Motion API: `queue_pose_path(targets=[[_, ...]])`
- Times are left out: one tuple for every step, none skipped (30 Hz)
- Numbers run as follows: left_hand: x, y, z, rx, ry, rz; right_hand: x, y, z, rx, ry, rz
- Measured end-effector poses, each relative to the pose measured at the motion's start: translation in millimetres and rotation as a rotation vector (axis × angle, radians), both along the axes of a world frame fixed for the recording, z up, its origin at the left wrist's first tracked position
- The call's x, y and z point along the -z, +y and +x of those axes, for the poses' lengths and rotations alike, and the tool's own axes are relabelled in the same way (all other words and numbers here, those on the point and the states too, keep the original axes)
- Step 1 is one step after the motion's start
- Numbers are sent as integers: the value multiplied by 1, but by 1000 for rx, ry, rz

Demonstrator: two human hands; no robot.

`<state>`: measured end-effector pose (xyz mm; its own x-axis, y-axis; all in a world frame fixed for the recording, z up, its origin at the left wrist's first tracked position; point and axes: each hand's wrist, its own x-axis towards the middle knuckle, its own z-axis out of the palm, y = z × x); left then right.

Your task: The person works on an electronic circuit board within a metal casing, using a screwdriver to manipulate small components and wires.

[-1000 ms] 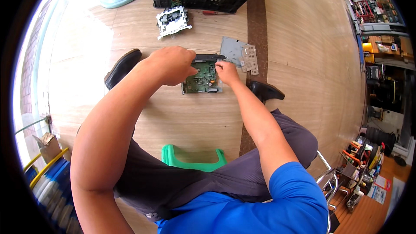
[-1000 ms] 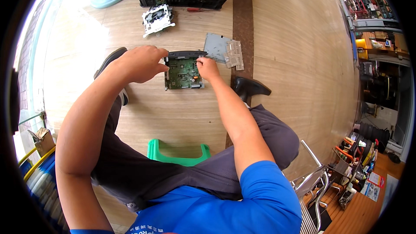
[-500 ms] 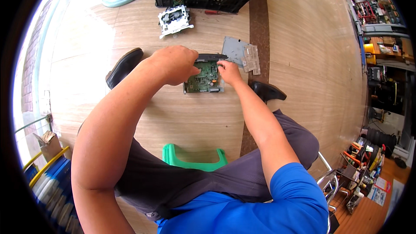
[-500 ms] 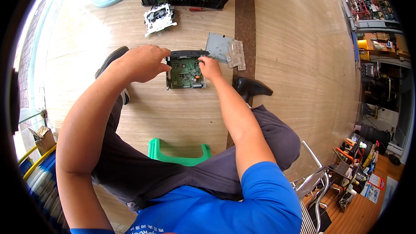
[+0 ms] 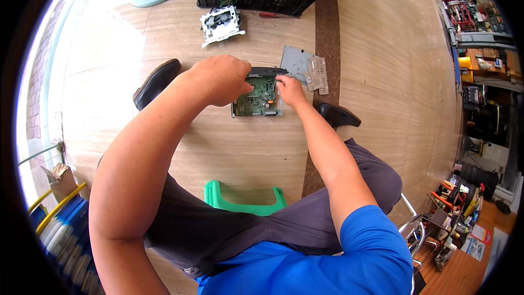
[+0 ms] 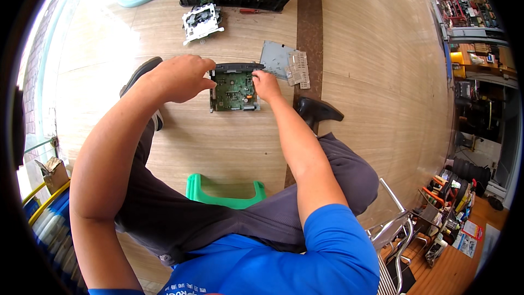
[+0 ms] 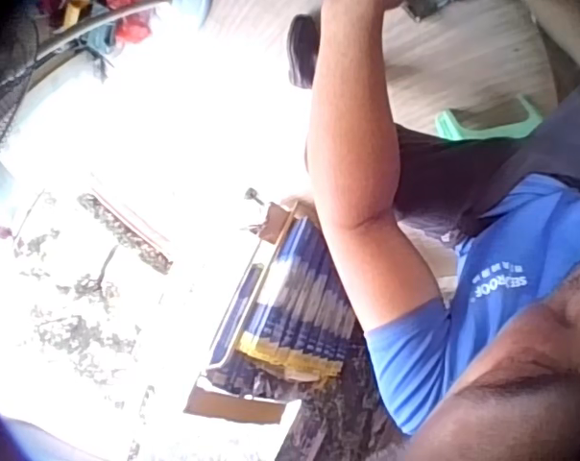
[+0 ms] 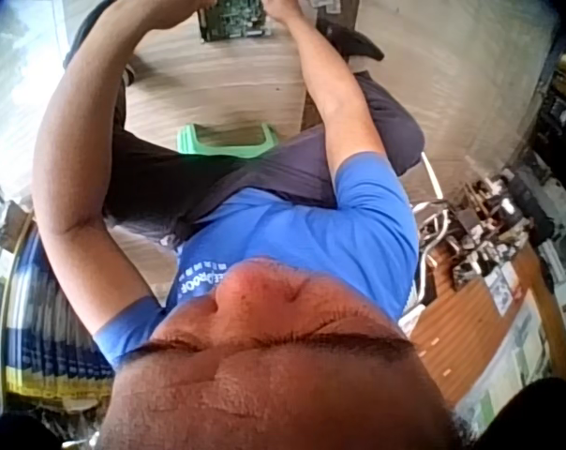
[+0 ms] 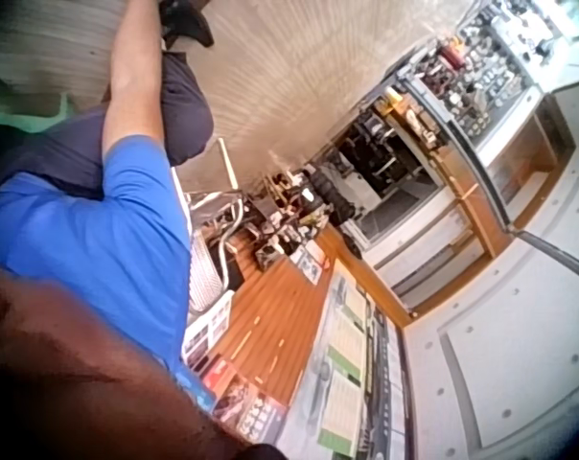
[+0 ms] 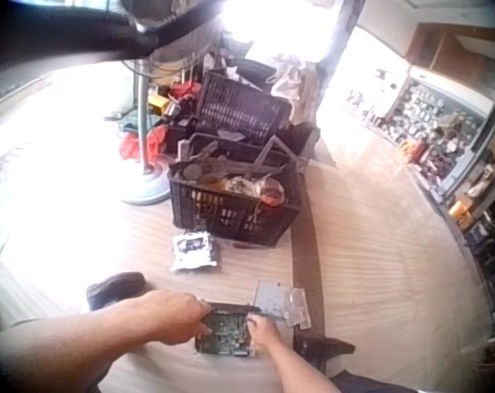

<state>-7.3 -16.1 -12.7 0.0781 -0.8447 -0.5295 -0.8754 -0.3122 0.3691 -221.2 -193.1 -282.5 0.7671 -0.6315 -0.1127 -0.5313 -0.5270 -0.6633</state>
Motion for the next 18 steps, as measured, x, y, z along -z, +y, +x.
queue_pose_path(targets=[[0, 0, 0, 3, 2, 2, 0, 0, 0, 22, 16, -42], [0, 1, 0, 1, 1, 4, -2, 2, 3, 21, 15, -39], [0, 2, 1, -6, 0, 4, -5, 3, 5, 36, 70, -30], [1, 3, 1, -12, 0, 4, -7, 5, 7, 52, 126, -21], [1, 3, 1, -9, -1, 3, -8, 5, 6, 54, 125, -22], [1, 3, 1, -10, -3, -3, -8, 4, 6, 32, 62, -24], [1, 3, 1, -10, -6, -9, -8, 4, 5, 11, -2, -26], [1, 2, 1, -6, -4, -10, -6, 2, 3, 15, 0, -28], [1, 1, 0, -14, 8, -2, -3, 1, 1, -11, -37, -12], [0, -1, -1, -22, 20, 6, -1, -1, -1, -38, -73, 4], [0, -1, -1, -20, 19, 8, -2, -1, 0, -35, -74, 5], [-1, -1, -1, -27, 17, 8, -2, 0, 0, -33, -34, -21], [-1, -1, -1, -33, 16, 8, -3, 1, 1, -30, 5, -47], [-1, 0, -1, -33, 12, 10, -6, 2, 4, -30, 2, -45], [-1, 1, -1, -28, 4, 9, -9, 4, 7, -8, 72, -34], [-2, 2, -1, -24, -5, 8, -12, 6, 10, 14, 141, -23], [0, 2, -1, -22, -3, 7, -13, 7, 9, 16, 142, -24], [2, 2, -1, -22, -3, 1, -13, 8, 8, 13, 79, -15]])
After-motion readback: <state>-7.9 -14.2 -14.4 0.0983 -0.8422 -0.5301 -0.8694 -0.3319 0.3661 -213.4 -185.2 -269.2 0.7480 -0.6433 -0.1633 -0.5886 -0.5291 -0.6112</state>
